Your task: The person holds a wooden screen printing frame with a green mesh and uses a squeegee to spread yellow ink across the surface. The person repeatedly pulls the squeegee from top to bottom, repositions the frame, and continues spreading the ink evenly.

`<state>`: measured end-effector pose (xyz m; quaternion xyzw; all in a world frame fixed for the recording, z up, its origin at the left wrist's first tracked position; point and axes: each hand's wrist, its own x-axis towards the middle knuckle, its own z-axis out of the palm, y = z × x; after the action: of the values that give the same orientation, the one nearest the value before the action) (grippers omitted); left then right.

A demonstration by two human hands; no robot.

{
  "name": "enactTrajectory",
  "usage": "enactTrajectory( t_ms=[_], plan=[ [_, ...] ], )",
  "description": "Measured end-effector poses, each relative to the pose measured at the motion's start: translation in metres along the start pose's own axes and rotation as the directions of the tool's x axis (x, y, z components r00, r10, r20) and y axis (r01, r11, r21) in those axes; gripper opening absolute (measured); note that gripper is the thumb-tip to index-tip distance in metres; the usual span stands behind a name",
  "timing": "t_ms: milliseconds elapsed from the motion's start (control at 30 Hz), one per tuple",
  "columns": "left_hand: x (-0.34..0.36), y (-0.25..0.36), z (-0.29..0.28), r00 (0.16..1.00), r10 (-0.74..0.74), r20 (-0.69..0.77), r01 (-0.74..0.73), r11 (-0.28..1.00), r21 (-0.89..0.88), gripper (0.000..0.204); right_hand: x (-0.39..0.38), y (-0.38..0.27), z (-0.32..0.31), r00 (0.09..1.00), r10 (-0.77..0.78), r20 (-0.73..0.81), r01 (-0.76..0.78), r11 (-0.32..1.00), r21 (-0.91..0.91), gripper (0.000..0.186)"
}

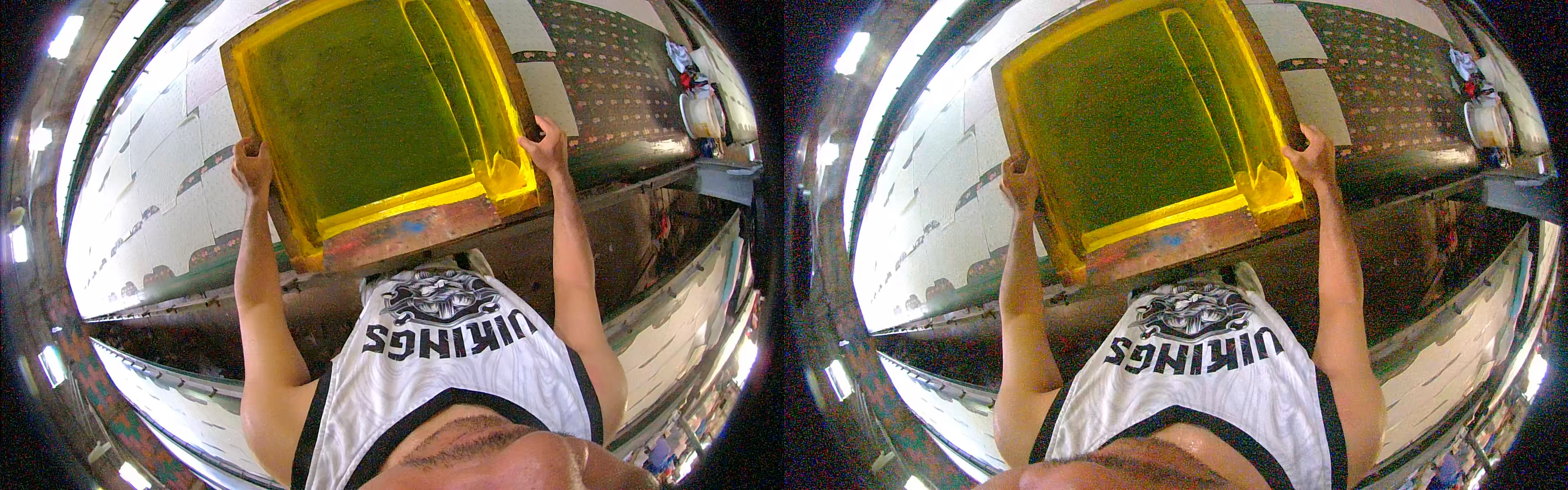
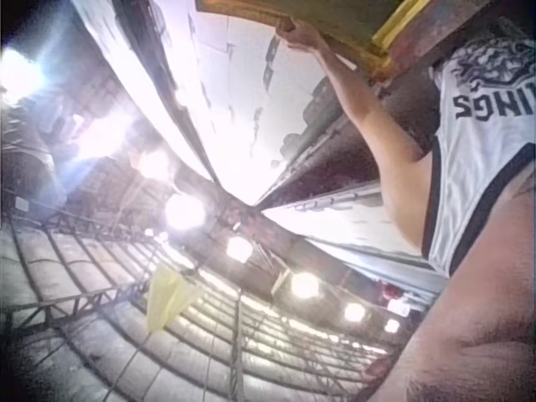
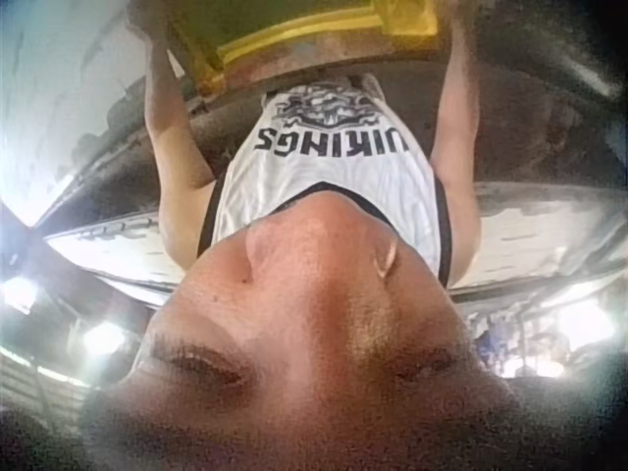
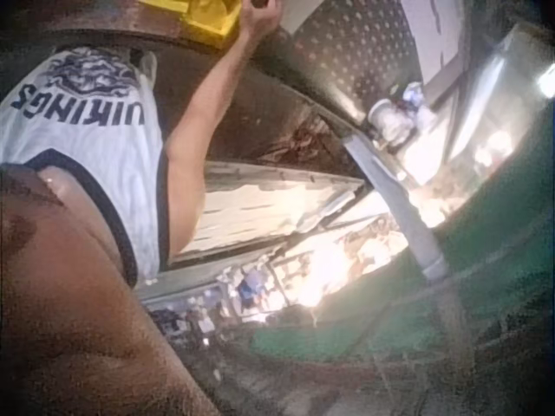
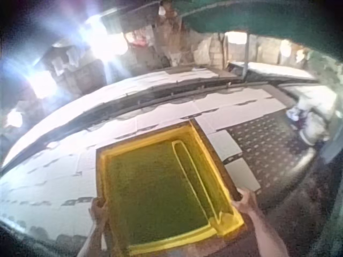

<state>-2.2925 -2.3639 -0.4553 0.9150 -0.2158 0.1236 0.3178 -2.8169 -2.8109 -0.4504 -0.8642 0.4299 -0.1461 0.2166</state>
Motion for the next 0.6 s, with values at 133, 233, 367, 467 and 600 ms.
enactTrajectory(
  t_ms=[133,233,367,467,600],
  plan=[
    [0.0,-0.003,0.005,1.0,-0.01,-0.005,0.01,1.0,0.026,0.042,-0.004,-0.006,-0.004,0.999,0.033,0.02,-0.033,0.999,0.04,0.08],
    [0.002,-0.007,0.007,1.0,-0.022,0.015,0.02,0.995,0.096,0.044,-0.005,-0.003,-0.001,1.0,0.018,0.007,-0.018,1.0,0.003,0.08],
    [0.001,-0.026,0.016,0.992,-0.108,0.065,0.105,0.993,0.054,0.05,-0.006,-0.014,0.003,0.998,0.043,0.037,-0.044,0.999,0.017,0.08],
    [0.007,-0.021,0.032,0.978,-0.111,0.175,0.086,0.986,0.145,0.052,-0.013,0.001,0.009,0.997,0.07,0.037,-0.069,0.997,-0.023,0.083],
    [-0.003,-0.057,0.048,0.971,-0.07,0.229,0.044,0.992,0.116,0.052,-0.013,-0.007,0.005,0.988,0.124,0.095,-0.118,0.991,-0.064,0.084]
  ],
)
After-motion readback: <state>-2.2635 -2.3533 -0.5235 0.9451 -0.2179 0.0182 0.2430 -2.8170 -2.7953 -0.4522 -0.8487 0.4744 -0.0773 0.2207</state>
